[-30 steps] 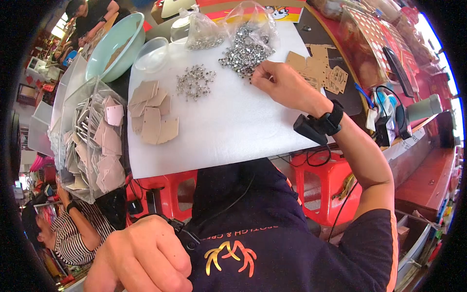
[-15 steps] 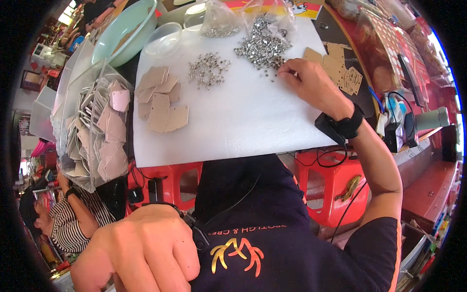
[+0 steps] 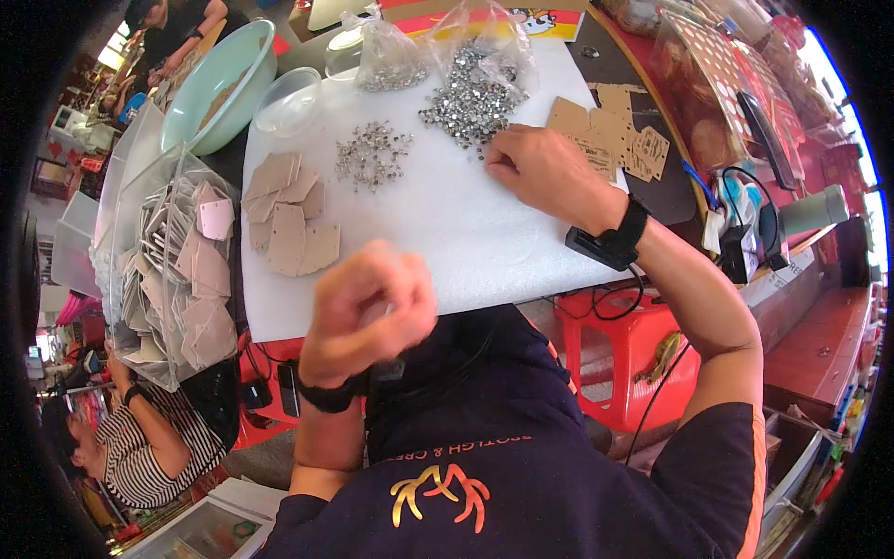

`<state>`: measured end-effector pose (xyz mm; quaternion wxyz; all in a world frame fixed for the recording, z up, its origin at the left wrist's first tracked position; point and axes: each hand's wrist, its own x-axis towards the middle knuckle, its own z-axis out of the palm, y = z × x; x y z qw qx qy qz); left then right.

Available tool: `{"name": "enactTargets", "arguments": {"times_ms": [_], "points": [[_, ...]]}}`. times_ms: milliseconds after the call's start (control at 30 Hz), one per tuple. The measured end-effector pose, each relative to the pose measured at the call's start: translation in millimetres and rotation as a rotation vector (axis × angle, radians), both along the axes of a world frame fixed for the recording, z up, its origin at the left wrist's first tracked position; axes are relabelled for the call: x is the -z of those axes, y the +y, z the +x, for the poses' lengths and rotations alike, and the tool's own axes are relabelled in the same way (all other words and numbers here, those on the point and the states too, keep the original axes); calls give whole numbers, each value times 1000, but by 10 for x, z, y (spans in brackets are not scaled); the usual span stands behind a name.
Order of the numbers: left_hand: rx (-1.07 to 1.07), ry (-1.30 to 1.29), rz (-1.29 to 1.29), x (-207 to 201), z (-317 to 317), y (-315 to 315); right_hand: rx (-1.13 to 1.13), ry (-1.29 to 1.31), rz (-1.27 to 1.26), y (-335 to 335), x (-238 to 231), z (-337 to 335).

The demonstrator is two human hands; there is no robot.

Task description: Manually assembling small metal components and attaching labels to backing material.

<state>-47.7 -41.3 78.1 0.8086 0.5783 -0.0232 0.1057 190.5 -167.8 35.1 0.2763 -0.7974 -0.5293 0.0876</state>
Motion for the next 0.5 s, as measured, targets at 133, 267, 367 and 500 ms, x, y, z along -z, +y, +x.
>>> {"name": "enactTargets", "arguments": {"times_ms": [133, 267, 367, 500], "points": [[-115, 102, 491, 318, 310, 47, -4, -69, -79, 38, -22, 11], [-344, -30, 810, 476, 542, 9, -36, -114, -113, 91, -94, 35], [-448, -67, 816, 687, 655, 71, -84, -128, -63, 121, -92, 87], [-469, 66, 601, 687, 656, 128, -93, 69, 5, 99, 0, 214]]}}
